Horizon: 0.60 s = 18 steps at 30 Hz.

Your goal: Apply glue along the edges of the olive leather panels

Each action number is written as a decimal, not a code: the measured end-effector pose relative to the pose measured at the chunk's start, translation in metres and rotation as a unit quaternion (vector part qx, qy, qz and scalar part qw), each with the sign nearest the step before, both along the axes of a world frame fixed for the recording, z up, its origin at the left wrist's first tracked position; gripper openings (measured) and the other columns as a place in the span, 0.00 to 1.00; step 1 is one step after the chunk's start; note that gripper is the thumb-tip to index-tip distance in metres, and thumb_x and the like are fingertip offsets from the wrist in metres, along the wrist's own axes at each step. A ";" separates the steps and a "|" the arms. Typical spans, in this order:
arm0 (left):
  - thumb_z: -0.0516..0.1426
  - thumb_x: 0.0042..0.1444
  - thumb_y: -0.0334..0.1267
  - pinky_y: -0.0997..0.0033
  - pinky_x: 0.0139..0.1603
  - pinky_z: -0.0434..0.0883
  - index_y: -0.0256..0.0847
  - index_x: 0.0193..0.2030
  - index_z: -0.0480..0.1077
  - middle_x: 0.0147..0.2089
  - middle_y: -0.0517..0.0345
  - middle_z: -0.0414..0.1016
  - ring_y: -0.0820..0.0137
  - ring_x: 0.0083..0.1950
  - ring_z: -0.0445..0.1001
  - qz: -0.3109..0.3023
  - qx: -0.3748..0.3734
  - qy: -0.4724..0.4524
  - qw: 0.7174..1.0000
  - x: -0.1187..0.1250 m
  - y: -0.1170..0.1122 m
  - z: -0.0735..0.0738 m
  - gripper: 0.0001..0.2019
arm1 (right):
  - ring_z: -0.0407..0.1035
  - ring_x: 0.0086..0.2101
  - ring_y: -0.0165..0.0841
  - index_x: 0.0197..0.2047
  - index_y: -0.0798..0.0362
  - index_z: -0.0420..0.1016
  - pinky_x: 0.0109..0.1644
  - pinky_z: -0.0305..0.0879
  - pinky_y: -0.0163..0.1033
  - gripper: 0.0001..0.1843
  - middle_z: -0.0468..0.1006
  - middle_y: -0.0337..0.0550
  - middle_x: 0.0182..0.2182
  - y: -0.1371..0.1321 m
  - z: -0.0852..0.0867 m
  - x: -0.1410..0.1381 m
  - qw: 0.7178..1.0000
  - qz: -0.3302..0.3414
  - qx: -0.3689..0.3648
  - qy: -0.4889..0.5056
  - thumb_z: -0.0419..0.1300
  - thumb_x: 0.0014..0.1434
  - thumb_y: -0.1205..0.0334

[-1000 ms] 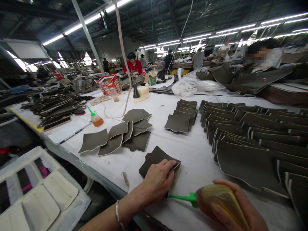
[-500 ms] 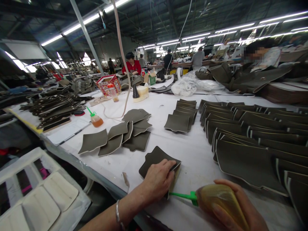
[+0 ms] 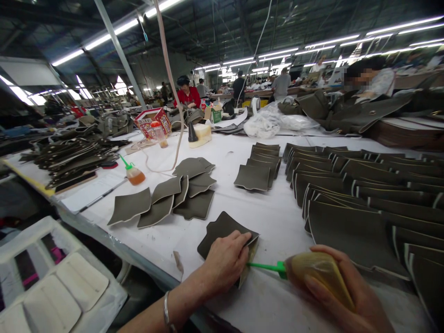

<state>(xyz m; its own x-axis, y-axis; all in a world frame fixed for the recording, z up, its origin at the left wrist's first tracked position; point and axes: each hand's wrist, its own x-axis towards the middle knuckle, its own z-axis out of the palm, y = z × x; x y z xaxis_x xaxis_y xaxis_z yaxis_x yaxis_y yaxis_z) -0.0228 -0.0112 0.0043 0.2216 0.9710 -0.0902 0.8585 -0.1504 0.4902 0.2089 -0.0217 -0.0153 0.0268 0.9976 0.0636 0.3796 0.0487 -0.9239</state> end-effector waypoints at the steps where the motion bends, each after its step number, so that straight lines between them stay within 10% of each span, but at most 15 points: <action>1: 0.45 0.65 0.34 0.70 0.47 0.69 0.43 0.59 0.68 0.45 0.56 0.74 0.66 0.45 0.75 -0.001 0.000 0.001 1.000 0.000 0.000 0.000 0.19 | 0.69 0.38 0.39 0.52 0.44 0.65 0.43 0.63 0.41 0.28 0.72 0.36 0.42 0.003 0.002 0.000 1.000 -0.010 0.005 -0.007 0.60 0.55 0.36; 18: 0.45 0.64 0.34 0.69 0.47 0.70 0.45 0.58 0.69 0.45 0.57 0.74 0.66 0.44 0.75 0.001 0.006 0.011 1.000 0.000 0.003 -0.008 0.19 | 0.69 0.42 0.40 0.52 0.43 0.64 0.45 0.64 0.44 0.28 0.70 0.37 0.45 0.018 0.010 0.001 0.997 -0.043 0.049 -0.045 0.60 0.55 0.36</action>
<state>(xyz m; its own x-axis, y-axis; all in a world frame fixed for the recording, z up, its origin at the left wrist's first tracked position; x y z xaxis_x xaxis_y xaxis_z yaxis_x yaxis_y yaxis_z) -0.0225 -0.0081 -0.0035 0.2181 0.9724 -0.0824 0.8689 -0.1550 0.4701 0.2104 -0.0033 -0.0056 0.1007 0.9807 0.1674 0.4683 0.1018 -0.8777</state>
